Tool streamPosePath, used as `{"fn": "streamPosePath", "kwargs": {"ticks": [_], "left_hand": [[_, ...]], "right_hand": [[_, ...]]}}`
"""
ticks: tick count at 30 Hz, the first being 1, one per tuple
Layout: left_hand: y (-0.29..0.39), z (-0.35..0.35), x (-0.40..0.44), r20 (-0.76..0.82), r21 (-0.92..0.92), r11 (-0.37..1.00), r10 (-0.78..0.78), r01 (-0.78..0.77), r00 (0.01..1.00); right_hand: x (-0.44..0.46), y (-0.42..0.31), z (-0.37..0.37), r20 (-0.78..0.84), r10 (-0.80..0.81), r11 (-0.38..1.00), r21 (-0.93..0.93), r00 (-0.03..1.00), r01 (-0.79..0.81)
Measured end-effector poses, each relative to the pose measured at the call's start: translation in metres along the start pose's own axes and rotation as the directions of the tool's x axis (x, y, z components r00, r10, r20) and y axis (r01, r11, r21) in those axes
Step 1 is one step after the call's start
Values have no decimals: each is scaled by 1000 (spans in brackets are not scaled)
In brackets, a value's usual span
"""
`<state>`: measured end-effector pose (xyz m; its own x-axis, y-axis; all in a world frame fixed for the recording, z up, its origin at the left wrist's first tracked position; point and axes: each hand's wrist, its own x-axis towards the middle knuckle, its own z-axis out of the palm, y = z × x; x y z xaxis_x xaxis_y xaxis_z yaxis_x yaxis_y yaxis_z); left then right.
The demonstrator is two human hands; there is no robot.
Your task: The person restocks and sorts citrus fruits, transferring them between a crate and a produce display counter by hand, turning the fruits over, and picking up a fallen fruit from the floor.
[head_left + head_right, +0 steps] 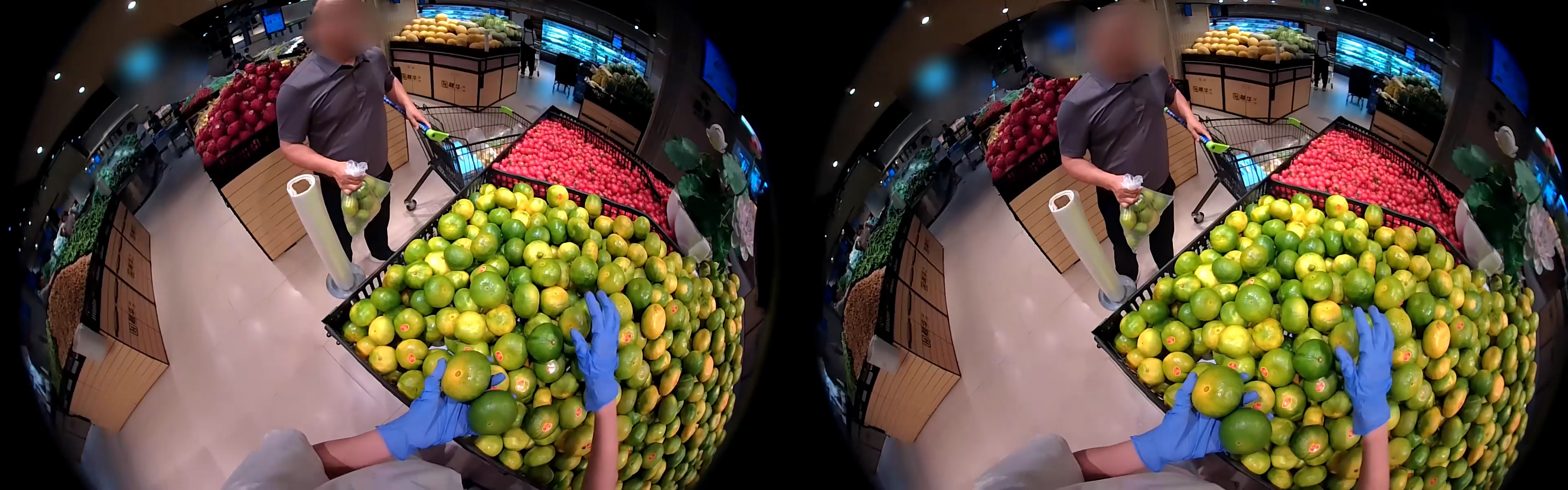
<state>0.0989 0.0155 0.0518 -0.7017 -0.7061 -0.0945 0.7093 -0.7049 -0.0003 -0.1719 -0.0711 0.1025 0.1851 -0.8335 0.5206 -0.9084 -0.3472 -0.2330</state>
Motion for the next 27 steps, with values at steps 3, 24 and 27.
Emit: {"fn": "streamPosePath", "kwargs": {"ticks": [3, 24, 27], "left_hand": [[10, 8, -9, 133, -141, 984, 126, -107, 983], [204, 188, -334, 596, 765, -643, 691, 29, -409], [250, 269, -453, 651, 746, -426, 627, 512, -428]], "right_hand": [[-31, -80, 6, 188, 303, 305, 910, 934, -282], [-73, -205, 69, 573, -228, 862, 495, 787, -111], [-68, -237, 81, 800, -340, -165, 467, 495, -869]]}}
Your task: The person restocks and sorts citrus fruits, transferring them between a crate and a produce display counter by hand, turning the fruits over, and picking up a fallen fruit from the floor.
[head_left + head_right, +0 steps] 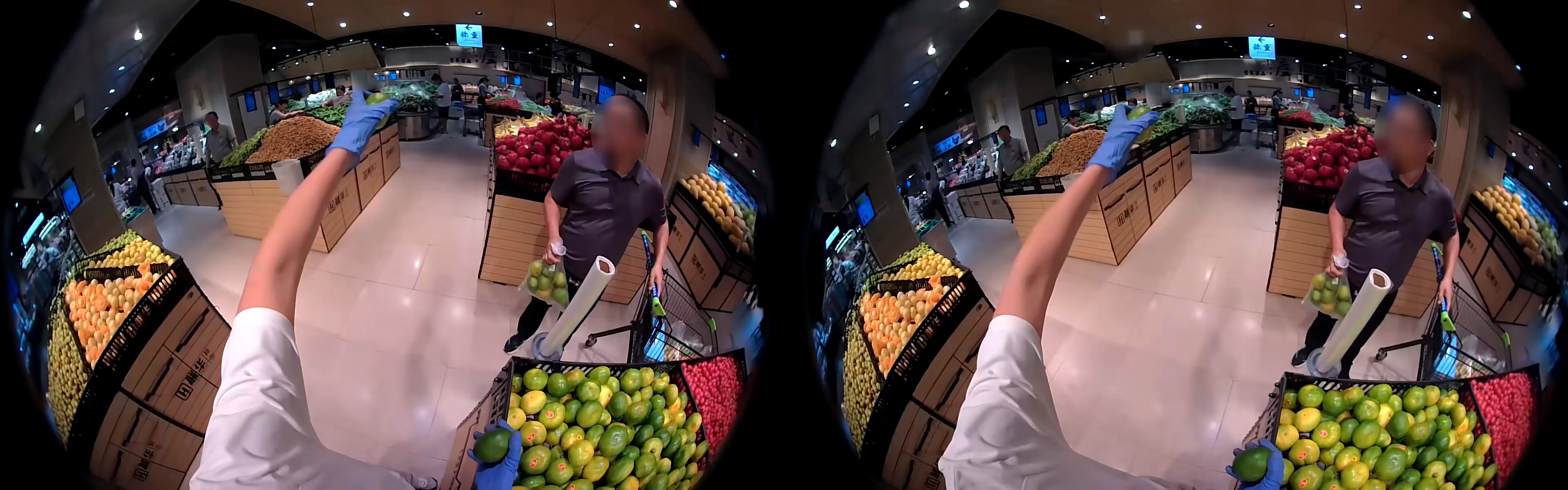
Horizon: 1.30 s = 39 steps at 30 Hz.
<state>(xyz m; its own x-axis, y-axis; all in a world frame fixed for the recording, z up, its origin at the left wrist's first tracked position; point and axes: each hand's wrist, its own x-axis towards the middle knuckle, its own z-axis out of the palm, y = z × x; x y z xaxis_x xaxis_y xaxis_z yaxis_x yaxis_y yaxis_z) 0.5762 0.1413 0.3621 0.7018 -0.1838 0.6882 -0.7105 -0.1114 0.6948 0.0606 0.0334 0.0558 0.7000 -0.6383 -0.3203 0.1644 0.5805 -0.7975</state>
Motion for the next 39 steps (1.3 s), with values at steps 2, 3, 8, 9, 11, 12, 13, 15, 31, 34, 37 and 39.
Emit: {"fn": "streamPosePath", "kwargs": {"ticks": [2, 3, 8, 9, 11, 12, 13, 15, 31, 34, 37, 39], "left_hand": [[-3, -33, 36, -34, 436, 900, 14, 2, 999], [-1, -46, 44, -105, 552, 833, 19, 42, 994], [6, -89, 34, -126, 474, 791, -374, 387, 919], [7, -98, 29, -108, 481, 740, -481, 470, 870], [-45, -120, 59, -178, 572, 678, -447, 462, 877], [-65, -128, 70, -204, 520, 733, -391, 438, 897], [-83, -134, 78, -233, 465, 784, -339, 411, 911], [-78, -141, 80, -267, 499, 732, -378, 463, 886], [-13, -91, -15, -323, 314, 949, 76, 31, 943], [3, -35, -79, -57, -180, 983, 19, -29, 998], [39, 43, -182, 327, -542, 818, -3, 191, 945], [58, 92, -260, 578, -644, 614, -1, 457, 816]], "right_hand": [[13, 14, 4, 77, 42, 999, 29, 996, -45], [19, 21, 7, 141, 86, 994, 56, 986, -95], [22, 18, 23, 155, 99, 992, 61, 983, -110], [23, 19, 23, 155, 109, 991, 61, 982, -120], [24, 20, 22, 118, 113, 989, 78, 987, -123], [26, 21, 20, 116, 126, 987, 84, 985, -136], [26, 23, 19, 104, 125, 987, 86, 987, -134], [27, 25, 17, 110, 111, 991, 63, 988, -119], [19, 24, 3, 98, 92, 989, 110, 991, -103], [13, 10, 5, 98, 59, 992, 102, 993, -69], [6, -4, 0, 81, 59, 987, 144, 995, -70], [-1, -11, -9, 40, 25, 972, 231, 999, -33]]}}
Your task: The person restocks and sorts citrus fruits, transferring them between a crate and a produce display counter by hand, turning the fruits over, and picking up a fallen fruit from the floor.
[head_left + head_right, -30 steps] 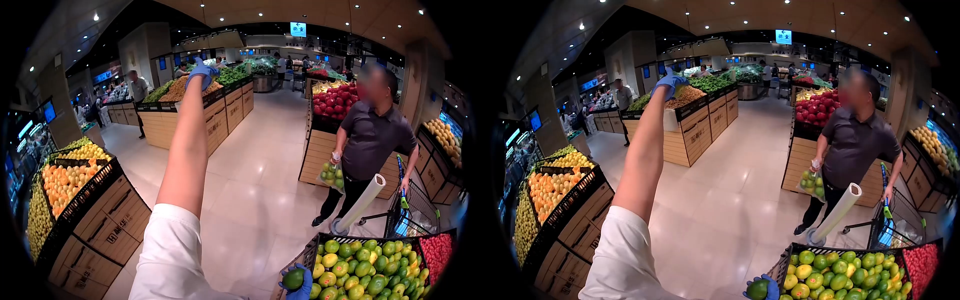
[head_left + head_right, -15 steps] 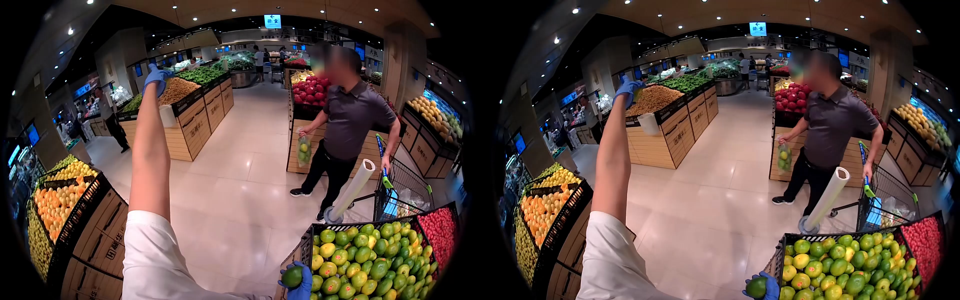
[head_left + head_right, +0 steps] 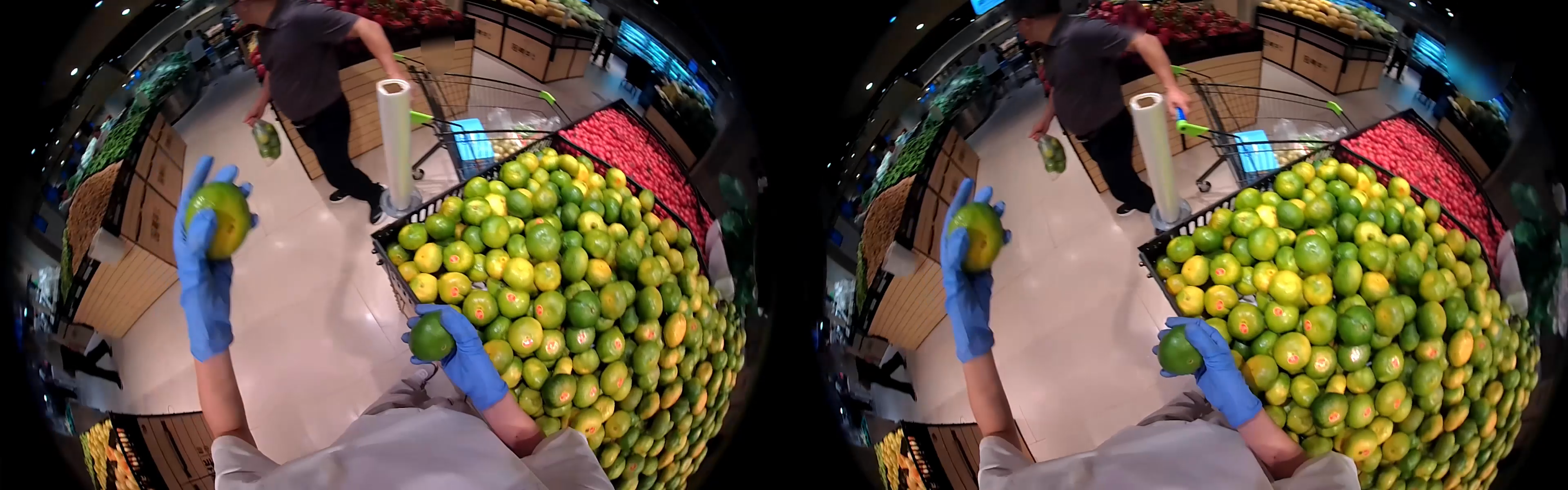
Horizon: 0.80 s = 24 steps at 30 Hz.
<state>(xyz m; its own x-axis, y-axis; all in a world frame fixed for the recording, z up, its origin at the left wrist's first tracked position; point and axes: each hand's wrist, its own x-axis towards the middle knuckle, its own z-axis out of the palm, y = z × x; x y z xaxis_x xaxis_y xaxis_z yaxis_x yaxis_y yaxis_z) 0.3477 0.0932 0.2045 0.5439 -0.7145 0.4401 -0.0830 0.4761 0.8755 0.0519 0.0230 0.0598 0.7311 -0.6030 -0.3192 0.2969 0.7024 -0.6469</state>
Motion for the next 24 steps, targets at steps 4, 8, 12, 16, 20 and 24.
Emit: {"fn": "streamPosePath", "kwargs": {"ticks": [4, 8, 12, 16, 20, 24], "left_hand": [[-91, 97, -50, 296, -340, 802, -404, 491, 865], [-145, 148, -57, 539, -409, 573, -476, 710, 695], [-170, 180, -52, 715, -387, 434, -416, 813, 562], [-188, 198, -50, 741, -398, 268, -469, 877, 480], [-199, 203, -49, 691, -445, 191, -548, 875, 471], [-210, 194, -39, 694, -489, 63, -576, 870, 432]], "right_hand": [[-27, -28, -22, -43, -158, 983, 85, 987, 161], [-56, -76, -47, -267, -359, 932, -59, 894, 357], [-69, -145, -73, -418, -549, 830, -373, 724, 414], [-61, -216, -109, -431, -638, 721, -626, 639, 298], [-4, -260, -133, -264, -655, 451, -888, 708, 86], [58, -271, -162, -254, -561, 102, -966, 788, -239]]}}
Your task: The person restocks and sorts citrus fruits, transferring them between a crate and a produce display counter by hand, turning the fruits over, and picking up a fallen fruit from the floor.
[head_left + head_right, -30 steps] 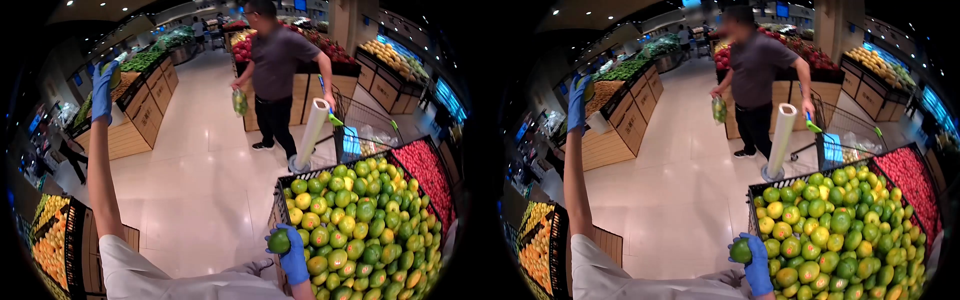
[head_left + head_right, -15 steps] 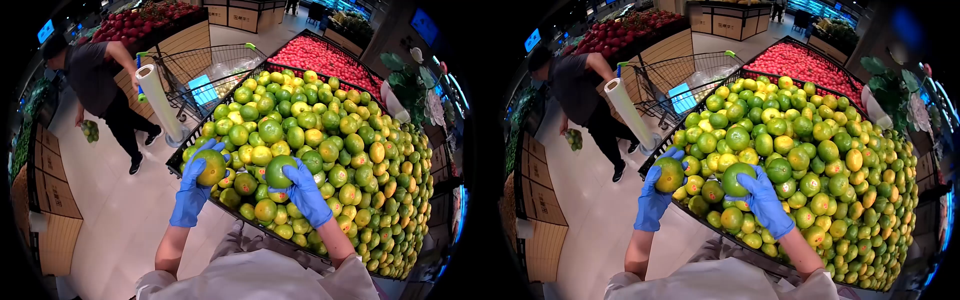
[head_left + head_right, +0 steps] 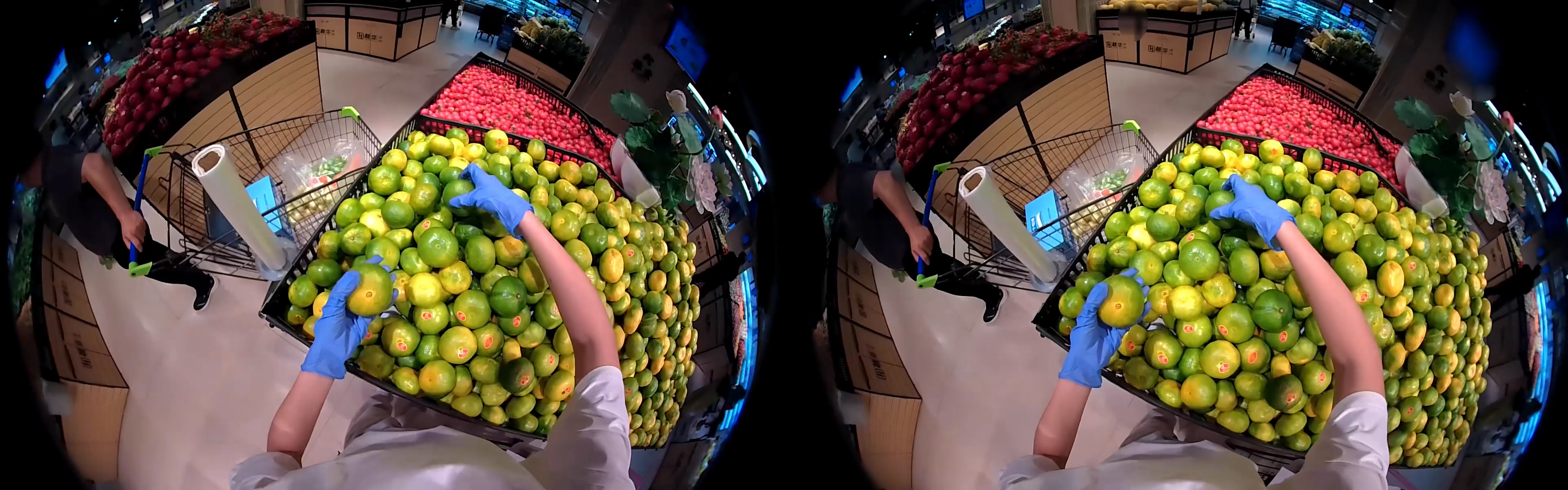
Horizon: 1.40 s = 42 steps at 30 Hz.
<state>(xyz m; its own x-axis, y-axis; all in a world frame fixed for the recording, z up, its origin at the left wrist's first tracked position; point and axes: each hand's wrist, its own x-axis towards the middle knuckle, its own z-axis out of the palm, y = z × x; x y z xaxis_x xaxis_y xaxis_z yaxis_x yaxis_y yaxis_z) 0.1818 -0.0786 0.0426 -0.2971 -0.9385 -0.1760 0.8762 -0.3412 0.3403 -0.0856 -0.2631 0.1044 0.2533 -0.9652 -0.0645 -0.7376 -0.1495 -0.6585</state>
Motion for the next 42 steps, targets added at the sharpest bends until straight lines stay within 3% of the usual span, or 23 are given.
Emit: {"fn": "streamPosePath", "kwargs": {"ticks": [2, 5, 7, 8, 10, 12, 14, 16, 18, 19, 20, 22, 23, 24, 26, 27, 30, 32, 34, 42], "left_hand": [[6, -3, 0, -33, 6, 1000, 11, -11, 999], [12, -10, 7, -92, -100, 995, -15, 6, 996], [13, -8, 16, -93, -140, 990, -44, 31, 995], [13, -5, 21, -90, -182, 982, -64, 47, 994], [12, 6, 34, -59, -186, 980, -84, 72, 995], [11, 18, 44, -21, -183, 978, -105, 100, 994], [4, 32, 55, 1, -123, 984, -132, 131, 991], [-11, 29, 73, 7, -145, 979, -147, 146, 989], [-23, 44, 80, 21, -55, 994, -89, 90, 996], [-25, 58, 82, 117, 24, 991, -136, 134, 984], [-30, 63, 88, 123, 28, 989, -149, 147, 981], [-37, 71, 97, 192, -57, 972, -214, 228, 958], [-38, 69, 103, 237, -57, 961, -250, 270, 939], [-39, 71, 106, 239, -57, 960, -252, 273, 938], [-39, 72, 109, 172, 184, 977, -138, 106, 975], [-38, 70, 108, 170, 182, 978, -133, 102, 976], [-25, 58, 99, 183, 284, 957, -109, 54, 977], [-16, 54, 86, 173, 271, 961, -103, 53, 979], [-8, 50, 76, 107, 318, 948, -57, 20, 993], [-13, 51, 65, 122, 392, 920, -68, 15, 990]], "right_hand": [[30, 26, 10, 206, -49, 968, -229, 977, 97], [37, 28, 17, 215, -110, 944, -283, 970, 170], [39, 27, 14, 323, -152, 853, -435, 934, 289], [36, 28, 13, 327, -144, 855, -434, 934, 283], [24, 19, 9, 154, -331, 758, -544, 931, 359], [-1, -7, 9, 35, -397, 845, -375, 917, 380], [-38, -37, 17, 83, -545, 827, -111, 834, 551], [-70, -58, 26, 175, -612, 789, 74, 771, 609], [-90, -64, 30, 215, -534, 762, -297, 817, 576], [-90, -59, 30, 176, -538, 742, -364, 824, 563], [-88, -53, 26, 167, -530, 748, -370, 831, 552], [-80, -39, 10, 144, -417, 896, -99, 898, 432], [-77, -34, 2, 52, -410, 910, -34, 910, 412], [-72, -26, -7, -19, -380, 921, -102, 925, 376], [-50, -2, -28, -116, -401, 864, -379, 909, 332], [-38, 13, -38, -132, -368, 850, -450, 920, 276], [-7, 49, -65, -32, -161, 820, -561, 986, 116], [5, 73, -75, 124, -139, 718, -671, 983, 186], [7, 79, -74, 114, -238, 818, -512, 965, 262], [10, 80, -72, 51, -188, 854, -484, 981, 189]]}}
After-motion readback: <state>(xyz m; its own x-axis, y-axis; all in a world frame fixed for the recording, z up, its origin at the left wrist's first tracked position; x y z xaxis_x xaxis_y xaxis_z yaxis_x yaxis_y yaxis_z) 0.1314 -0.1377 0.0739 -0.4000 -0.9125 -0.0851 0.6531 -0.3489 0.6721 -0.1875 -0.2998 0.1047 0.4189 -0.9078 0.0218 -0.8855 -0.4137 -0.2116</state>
